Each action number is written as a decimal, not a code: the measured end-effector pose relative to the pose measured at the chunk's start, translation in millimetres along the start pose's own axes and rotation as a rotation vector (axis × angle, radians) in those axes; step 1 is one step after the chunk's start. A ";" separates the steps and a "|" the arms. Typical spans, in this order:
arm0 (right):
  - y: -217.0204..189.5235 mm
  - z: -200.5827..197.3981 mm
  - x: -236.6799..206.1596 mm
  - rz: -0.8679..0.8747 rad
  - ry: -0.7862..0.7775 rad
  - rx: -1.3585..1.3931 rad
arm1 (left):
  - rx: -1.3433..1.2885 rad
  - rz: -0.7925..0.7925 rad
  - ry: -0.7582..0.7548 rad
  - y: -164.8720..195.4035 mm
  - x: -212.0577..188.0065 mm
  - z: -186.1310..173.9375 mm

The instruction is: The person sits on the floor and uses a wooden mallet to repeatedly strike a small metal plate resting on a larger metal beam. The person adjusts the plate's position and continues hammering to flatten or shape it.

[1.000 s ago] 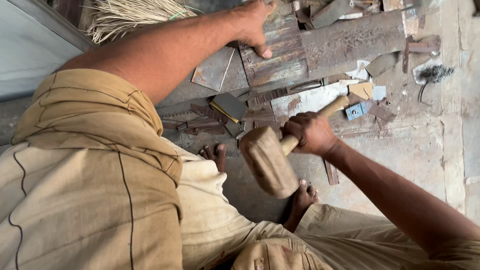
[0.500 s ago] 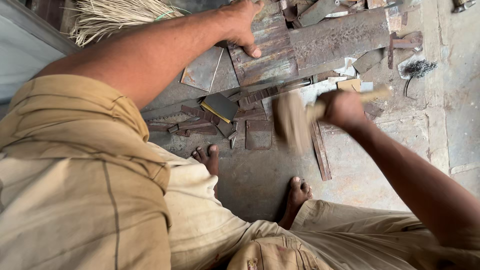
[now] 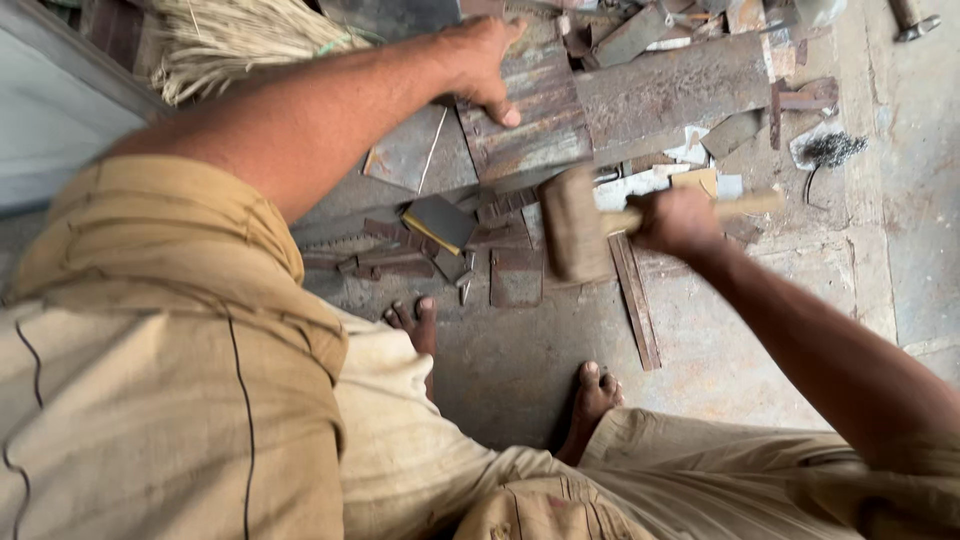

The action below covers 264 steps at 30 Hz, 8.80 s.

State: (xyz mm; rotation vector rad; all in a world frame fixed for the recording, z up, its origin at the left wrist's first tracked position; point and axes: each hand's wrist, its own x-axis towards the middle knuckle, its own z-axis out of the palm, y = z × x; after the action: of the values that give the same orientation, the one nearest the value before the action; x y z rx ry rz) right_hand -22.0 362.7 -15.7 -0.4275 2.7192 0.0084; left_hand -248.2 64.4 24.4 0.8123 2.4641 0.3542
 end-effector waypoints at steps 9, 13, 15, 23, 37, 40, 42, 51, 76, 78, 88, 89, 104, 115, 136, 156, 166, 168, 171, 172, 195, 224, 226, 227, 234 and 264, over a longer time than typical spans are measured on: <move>4.1 12.7 -6.3 -0.373 0.330 0.074 | -0.042 0.050 0.016 -6.4 6.7 10.2; 1.3 11.0 -10.0 0.061 0.019 0.090 | -0.016 0.078 -0.041 -6.8 9.9 6.5; -8.3 17.3 -29.1 -0.192 0.190 0.120 | -0.016 0.030 -0.050 -4.3 11.1 5.3; -24.4 15.0 -4.7 0.057 0.056 0.003 | 0.060 0.060 0.008 5.3 3.8 7.1; -66.3 27.2 -4.2 -0.240 0.217 0.086 | 0.027 -0.021 -0.048 2.2 8.3 7.4; -81.0 25.3 -7.1 -0.520 0.373 0.124 | 0.022 -0.014 -0.045 3.8 6.5 5.5; -84.0 22.9 2.5 -0.410 0.355 0.153 | -0.074 0.039 -0.028 3.0 2.5 4.5; -31.0 24.8 -40.9 -0.497 0.106 0.145 | -0.024 -0.010 -0.031 7.6 7.6 5.6; -10.6 14.8 -13.8 -0.243 -0.169 -0.147 | -0.002 0.061 -0.007 -0.6 9.8 1.2; -9.4 15.8 -1.5 0.049 -0.172 -0.153 | -0.012 0.049 -0.014 -0.1 8.9 2.9; -29.9 52.6 11.6 -0.311 0.178 -0.012 | -0.056 0.116 0.013 -4.6 12.7 10.5; -34.6 50.3 18.5 -0.168 0.104 -0.032 | -0.027 0.152 0.052 -4.8 14.5 11.8; -64.8 19.2 -3.1 -0.193 -0.262 0.124 | -0.011 -0.042 -0.042 19.1 5.4 1.5; 2.7 -39.8 -10.8 -0.228 -0.585 -0.275 | -0.111 -0.055 -0.093 11.4 4.3 3.9; 15.3 -21.5 -52.1 -0.470 -0.617 0.185 | -0.021 -0.001 -0.067 15.1 4.6 -4.2; 70.4 -50.1 -177.1 0.396 -0.567 -0.034 | 0.366 0.319 0.435 144.9 -112.1 -6.4; 81.3 -128.1 -205.7 0.443 0.275 1.293 | 0.476 0.632 0.611 209.2 -183.1 71.7; 64.5 -133.2 -202.6 0.393 0.287 1.408 | 0.428 0.546 0.691 214.5 -179.3 82.4; 42.4 -142.2 -191.5 0.507 0.226 1.389 | 0.417 0.307 0.634 210.9 -160.8 98.0; 36.3 -144.5 -189.0 0.570 0.204 1.312 | 0.411 0.206 0.579 207.0 -153.5 104.6; -59.3 -266.3 -47.0 0.395 -0.293 0.555 | 0.846 0.062 0.699 166.4 -104.0 180.8; -106.2 -293.7 -61.0 0.268 0.184 0.709 | 0.986 0.041 0.724 169.4 -110.8 173.5; -103.6 -273.7 -59.9 0.300 -0.029 0.656 | 0.997 0.067 0.654 170.5 -111.1 172.1; -104.4 -265.0 -61.6 0.308 -0.087 0.644 | 0.990 0.065 0.676 171.1 -111.4 171.9; -86.4 -318.5 -76.3 0.372 0.068 0.611 | 1.012 0.031 0.787 168.1 -109.2 178.0; -49.6 -212.6 -147.5 0.384 0.318 1.208 | 0.938 0.102 0.730 176.6 -117.7 176.1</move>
State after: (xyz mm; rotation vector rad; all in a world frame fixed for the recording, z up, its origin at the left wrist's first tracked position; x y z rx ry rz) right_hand 42.8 345.0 239.1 0.4759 2.4513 -1.5719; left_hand 13.4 145.8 -6.7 1.3439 3.2954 -0.6627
